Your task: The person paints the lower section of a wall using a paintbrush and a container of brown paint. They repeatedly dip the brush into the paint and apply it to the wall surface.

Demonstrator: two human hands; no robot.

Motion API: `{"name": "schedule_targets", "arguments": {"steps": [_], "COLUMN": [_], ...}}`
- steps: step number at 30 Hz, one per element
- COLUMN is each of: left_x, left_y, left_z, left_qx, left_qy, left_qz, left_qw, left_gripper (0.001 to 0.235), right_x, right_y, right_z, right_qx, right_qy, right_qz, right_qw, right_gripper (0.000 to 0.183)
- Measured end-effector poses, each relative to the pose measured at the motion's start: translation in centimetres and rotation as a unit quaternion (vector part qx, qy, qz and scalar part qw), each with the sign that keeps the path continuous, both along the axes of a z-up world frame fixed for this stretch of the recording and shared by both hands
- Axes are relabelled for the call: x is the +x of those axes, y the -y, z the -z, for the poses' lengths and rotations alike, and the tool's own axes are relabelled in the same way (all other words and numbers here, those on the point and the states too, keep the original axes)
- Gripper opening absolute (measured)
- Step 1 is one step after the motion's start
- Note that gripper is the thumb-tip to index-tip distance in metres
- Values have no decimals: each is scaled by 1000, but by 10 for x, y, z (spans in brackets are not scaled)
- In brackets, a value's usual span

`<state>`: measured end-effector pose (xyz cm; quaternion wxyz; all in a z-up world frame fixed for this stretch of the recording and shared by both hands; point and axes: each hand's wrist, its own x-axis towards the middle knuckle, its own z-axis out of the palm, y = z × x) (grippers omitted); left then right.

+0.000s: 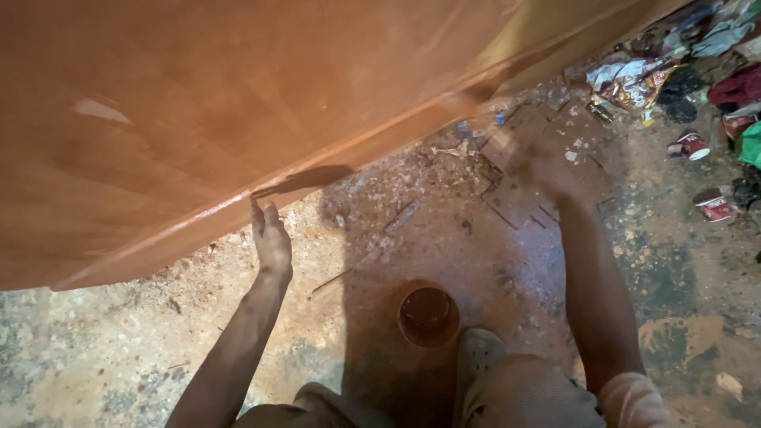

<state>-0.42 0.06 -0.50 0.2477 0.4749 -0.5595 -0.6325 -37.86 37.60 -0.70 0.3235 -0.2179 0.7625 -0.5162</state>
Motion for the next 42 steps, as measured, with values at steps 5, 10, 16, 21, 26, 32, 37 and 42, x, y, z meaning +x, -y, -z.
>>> {"name": "schedule_targets", "arguments": {"steps": [5,10,16,21,26,32,37,42], "left_x": [6,4,0,3,4,0,4,7], "left_y": [4,0,-2,-2,-1,1,4,6], "left_z": [3,11,3,-2,-1,5,7,3], "left_qx": [-40,-51,-33,-30,-23,-43,-11,5], "left_qy": [16,-28,28,38,12,5,28,5], "left_qz": [12,18,22,12,16,22,4,-5], "left_qw": [999,998,999,999,1000,999,1000,1000], "left_gripper": [74,73,72,72,74,71,71,72], "right_x": [-45,-25,10,-17,-60,0,35,-24], "right_y": [-3,1,2,-18,-26,4,9,-7], "right_z": [8,0,1,37,81,101,79,92], "right_qx": [-156,-96,24,-40,-207,-241,70,-114], "right_qy": [32,-40,41,29,-2,-190,22,19], "right_qz": [301,241,-122,108,269,-3,-81,248], "right_qw": [940,965,991,993,941,952,994,962], "right_gripper": [42,43,35,38,43,50,27,30]}}
